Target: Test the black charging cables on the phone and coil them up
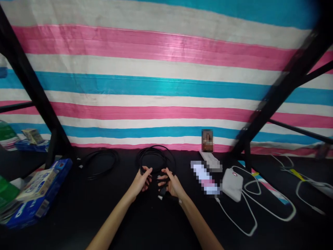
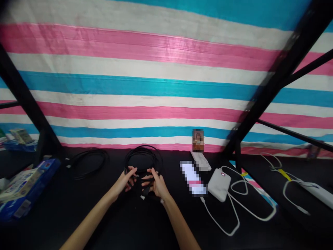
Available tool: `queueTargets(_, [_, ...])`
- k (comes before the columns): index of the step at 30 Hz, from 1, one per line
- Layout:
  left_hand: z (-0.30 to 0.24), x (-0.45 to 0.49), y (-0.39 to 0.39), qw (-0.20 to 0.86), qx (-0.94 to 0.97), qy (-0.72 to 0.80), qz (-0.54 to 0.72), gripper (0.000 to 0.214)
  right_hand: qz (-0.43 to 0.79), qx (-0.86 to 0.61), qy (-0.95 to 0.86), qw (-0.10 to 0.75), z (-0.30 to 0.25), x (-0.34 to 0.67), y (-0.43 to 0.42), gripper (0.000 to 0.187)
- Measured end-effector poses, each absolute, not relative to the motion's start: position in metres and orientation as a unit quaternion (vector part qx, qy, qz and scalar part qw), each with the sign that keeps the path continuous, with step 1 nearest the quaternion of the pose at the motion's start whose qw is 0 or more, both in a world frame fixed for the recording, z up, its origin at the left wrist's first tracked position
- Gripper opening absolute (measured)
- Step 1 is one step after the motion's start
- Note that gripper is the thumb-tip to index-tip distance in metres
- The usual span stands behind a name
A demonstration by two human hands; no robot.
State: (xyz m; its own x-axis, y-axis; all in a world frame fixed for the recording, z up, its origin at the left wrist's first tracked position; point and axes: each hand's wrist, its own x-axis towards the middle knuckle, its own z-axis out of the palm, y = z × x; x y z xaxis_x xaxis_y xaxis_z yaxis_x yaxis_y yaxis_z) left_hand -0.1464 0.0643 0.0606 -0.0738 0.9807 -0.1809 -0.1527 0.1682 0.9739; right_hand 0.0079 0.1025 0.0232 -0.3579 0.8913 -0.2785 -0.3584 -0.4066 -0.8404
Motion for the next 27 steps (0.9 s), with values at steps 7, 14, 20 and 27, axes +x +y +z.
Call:
queueTargets(7, [0.059, -0.17, 0.084, 0.523, 0.431, 0.563, 0.473, 0.039, 0.713, -0.381, -0.418, 0.415, 0.035, 0.002, 0.101, 0.039])
queueTargets(14, [0.048, -0.188, 0.115, 0.436, 0.396, 0.589, 0.554, 0.046, 0.646, -0.439, -0.438, 0.445, 0.043, -0.013, 0.126, 0.05])
queueTargets(20, [0.024, -0.195, 0.12, 0.439, 0.369, 0.625, 0.53, 0.072, 0.657, -0.444, -0.399, 0.46, 0.032, -0.014, 0.136, 0.057])
queueTargets(27, [0.022, -0.2, 0.119, 0.427, 0.36, 0.624, 0.547, 0.074, 0.664, -0.437, -0.397, 0.46, 0.026, -0.007, 0.139, 0.038])
